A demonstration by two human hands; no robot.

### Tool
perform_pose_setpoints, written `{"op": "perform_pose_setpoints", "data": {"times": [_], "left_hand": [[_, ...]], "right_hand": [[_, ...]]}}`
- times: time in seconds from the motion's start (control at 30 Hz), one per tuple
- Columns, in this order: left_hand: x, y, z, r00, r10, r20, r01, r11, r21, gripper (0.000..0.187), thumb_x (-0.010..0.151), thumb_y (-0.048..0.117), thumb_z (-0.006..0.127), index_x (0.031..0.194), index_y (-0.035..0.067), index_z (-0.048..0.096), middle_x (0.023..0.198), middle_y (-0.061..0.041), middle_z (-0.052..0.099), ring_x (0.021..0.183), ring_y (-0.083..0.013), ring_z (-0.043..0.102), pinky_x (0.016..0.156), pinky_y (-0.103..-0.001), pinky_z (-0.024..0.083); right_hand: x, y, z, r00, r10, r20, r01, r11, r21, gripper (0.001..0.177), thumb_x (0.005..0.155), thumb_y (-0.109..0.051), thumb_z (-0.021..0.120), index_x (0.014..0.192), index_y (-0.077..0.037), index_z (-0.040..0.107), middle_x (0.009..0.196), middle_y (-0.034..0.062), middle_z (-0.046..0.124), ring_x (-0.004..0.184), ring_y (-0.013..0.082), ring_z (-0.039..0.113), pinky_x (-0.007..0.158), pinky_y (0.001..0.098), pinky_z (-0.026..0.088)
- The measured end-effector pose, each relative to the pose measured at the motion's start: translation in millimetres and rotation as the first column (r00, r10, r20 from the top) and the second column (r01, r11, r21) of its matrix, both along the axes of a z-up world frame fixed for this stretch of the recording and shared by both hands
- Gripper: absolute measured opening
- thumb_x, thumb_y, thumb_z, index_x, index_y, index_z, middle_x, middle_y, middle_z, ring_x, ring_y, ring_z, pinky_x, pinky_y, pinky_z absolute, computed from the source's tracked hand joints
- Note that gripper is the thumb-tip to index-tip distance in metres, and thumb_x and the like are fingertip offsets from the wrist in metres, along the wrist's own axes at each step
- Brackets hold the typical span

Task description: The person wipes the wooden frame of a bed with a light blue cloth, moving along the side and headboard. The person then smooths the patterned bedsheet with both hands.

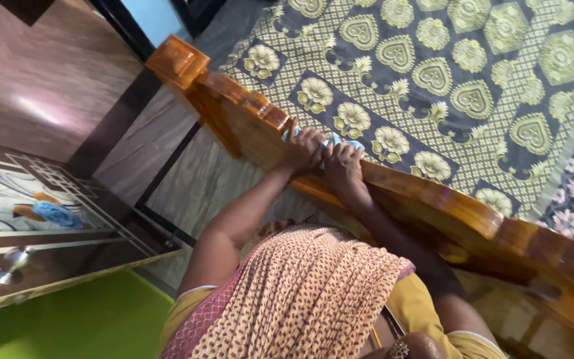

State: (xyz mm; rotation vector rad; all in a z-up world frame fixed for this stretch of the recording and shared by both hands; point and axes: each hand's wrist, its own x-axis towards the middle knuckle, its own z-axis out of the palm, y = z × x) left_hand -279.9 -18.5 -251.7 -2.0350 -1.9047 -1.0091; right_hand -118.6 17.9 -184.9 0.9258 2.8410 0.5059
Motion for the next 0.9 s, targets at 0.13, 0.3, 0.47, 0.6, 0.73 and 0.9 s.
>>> {"op": "perform_pose_setpoints", "data": {"times": [0.13,0.3,0.47,0.6,0.73,0.9], "left_hand": [[-36,-3,-5,0.977,0.099,-0.189,-0.104,0.994,-0.016,0.036,0.097,0.035,0.053,0.118,0.009,0.069,0.116,-0.011,0.068,0.128,-0.0317,0.058,0.124,-0.066,0.013],[-37,-4,5,0.972,0.109,-0.208,-0.118,0.992,-0.034,0.038,0.096,0.035,0.05,0.116,0.008,0.068,0.115,-0.01,0.068,0.129,-0.0313,0.058,0.123,-0.064,0.016],[-9,-14,22,0.994,0.017,0.11,-0.01,0.998,-0.062,0.035,0.095,0.03,0.052,0.118,0.005,0.064,0.117,-0.017,0.066,0.12,-0.0379,0.059,0.115,-0.057,0.034],[37,-19,47,0.983,-0.022,0.184,0.028,0.999,-0.027,0.029,0.096,0.02,0.052,0.116,0.003,0.061,0.114,-0.019,0.067,0.113,-0.0385,0.062,0.109,-0.06,0.038],[82,-20,87,0.938,-0.163,0.307,0.176,0.984,-0.015,0.031,0.098,0.018,0.05,0.123,0.002,0.06,0.114,-0.021,0.066,0.107,-0.0421,0.061,0.101,-0.055,0.044],[137,-16,143,0.898,-0.224,0.38,0.222,0.974,0.049,0.033,0.097,0.017,0.048,0.124,0.003,0.061,0.11,-0.022,0.065,0.103,-0.0444,0.06,0.096,-0.055,0.046]], "right_hand": [[-44,12,-31,0.995,-0.019,-0.1,0.018,1.0,-0.014,0.081,0.087,-0.051,0.067,0.144,0.001,0.043,0.121,0.0254,0.06,0.106,0.0407,0.059,0.089,0.0626,0.042],[-50,14,-39,0.986,-0.125,-0.108,0.083,0.941,-0.328,0.093,0.082,-0.055,0.069,0.148,0.003,0.038,0.126,0.0241,0.058,0.112,0.0391,0.057,0.094,0.0608,0.041],[-25,5,-27,0.993,-0.099,-0.061,0.094,0.992,-0.079,0.071,0.09,-0.044,0.064,0.144,-0.004,0.044,0.121,0.0215,0.061,0.11,0.0386,0.058,0.098,0.0675,0.039],[25,-7,-3,0.994,-0.056,-0.097,0.055,0.998,-0.013,0.06,0.092,-0.032,0.059,0.144,-0.004,0.049,0.12,0.0213,0.062,0.113,0.0386,0.058,0.103,0.0646,0.039],[75,-15,38,0.984,-0.025,-0.174,0.05,0.989,0.14,0.051,0.094,-0.03,0.056,0.138,-0.004,0.054,0.121,0.0237,0.062,0.115,0.041,0.058,0.108,0.0636,0.038],[131,-20,101,0.973,0.012,-0.23,0.039,0.975,0.218,0.049,0.091,-0.029,0.058,0.134,-0.004,0.056,0.122,0.0247,0.06,0.12,0.0416,0.056,0.11,0.0629,0.038]]}}
